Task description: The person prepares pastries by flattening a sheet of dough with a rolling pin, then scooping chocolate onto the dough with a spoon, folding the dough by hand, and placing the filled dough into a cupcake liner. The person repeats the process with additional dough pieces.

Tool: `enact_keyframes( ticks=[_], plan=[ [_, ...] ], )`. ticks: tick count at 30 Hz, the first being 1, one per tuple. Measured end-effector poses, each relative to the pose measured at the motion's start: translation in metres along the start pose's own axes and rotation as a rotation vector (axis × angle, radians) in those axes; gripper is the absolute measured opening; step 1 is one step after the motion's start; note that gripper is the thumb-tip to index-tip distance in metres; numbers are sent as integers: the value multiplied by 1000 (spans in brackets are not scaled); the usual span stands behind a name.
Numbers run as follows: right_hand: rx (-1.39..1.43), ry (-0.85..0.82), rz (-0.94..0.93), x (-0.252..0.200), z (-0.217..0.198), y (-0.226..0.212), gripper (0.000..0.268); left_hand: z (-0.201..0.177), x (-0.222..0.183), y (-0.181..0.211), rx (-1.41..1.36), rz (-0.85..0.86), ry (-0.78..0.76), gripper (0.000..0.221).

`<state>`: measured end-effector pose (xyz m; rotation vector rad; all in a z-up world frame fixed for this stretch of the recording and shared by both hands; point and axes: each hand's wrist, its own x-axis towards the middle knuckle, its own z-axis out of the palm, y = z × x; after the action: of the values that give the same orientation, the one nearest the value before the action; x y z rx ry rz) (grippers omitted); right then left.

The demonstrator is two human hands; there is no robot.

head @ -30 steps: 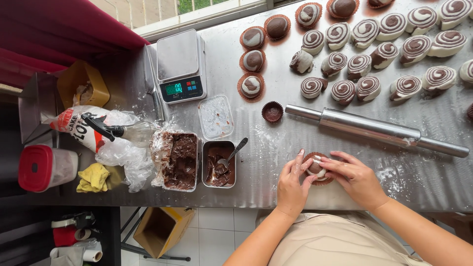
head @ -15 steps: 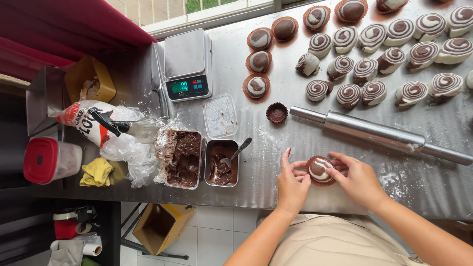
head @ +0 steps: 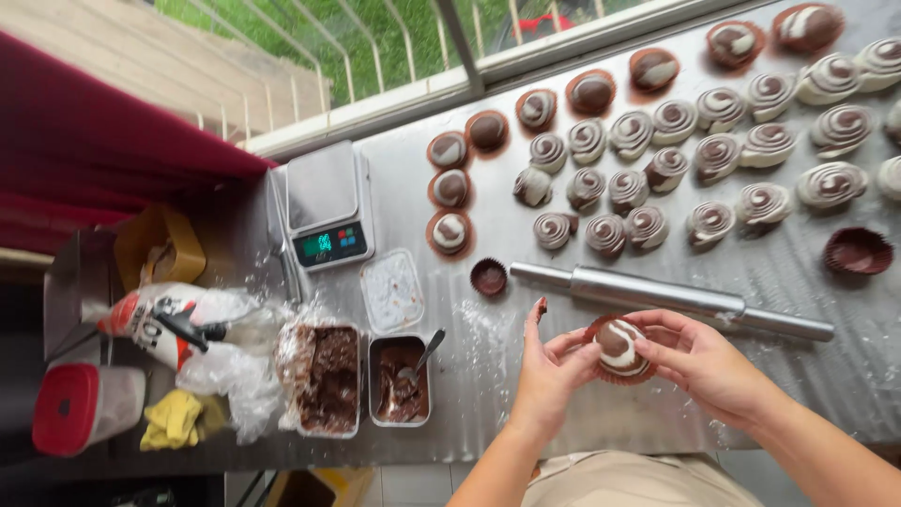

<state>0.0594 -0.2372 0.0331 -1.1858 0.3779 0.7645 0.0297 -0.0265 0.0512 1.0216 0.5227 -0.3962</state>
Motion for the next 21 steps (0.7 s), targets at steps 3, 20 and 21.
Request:
enact_keyframes(
  ticks=[3,20,21],
  plan=[
    [-91,-25,-141,12,-28,2,44,22,19,-12,115,162,-71,112],
    [-175,535,-500,127,-314,-259,36,-42,106,-50,55,-49,-67,96],
    [-195,546,-570,154,-350,-270,36,-62,109,-63,116,-70,0,94]
  ],
)
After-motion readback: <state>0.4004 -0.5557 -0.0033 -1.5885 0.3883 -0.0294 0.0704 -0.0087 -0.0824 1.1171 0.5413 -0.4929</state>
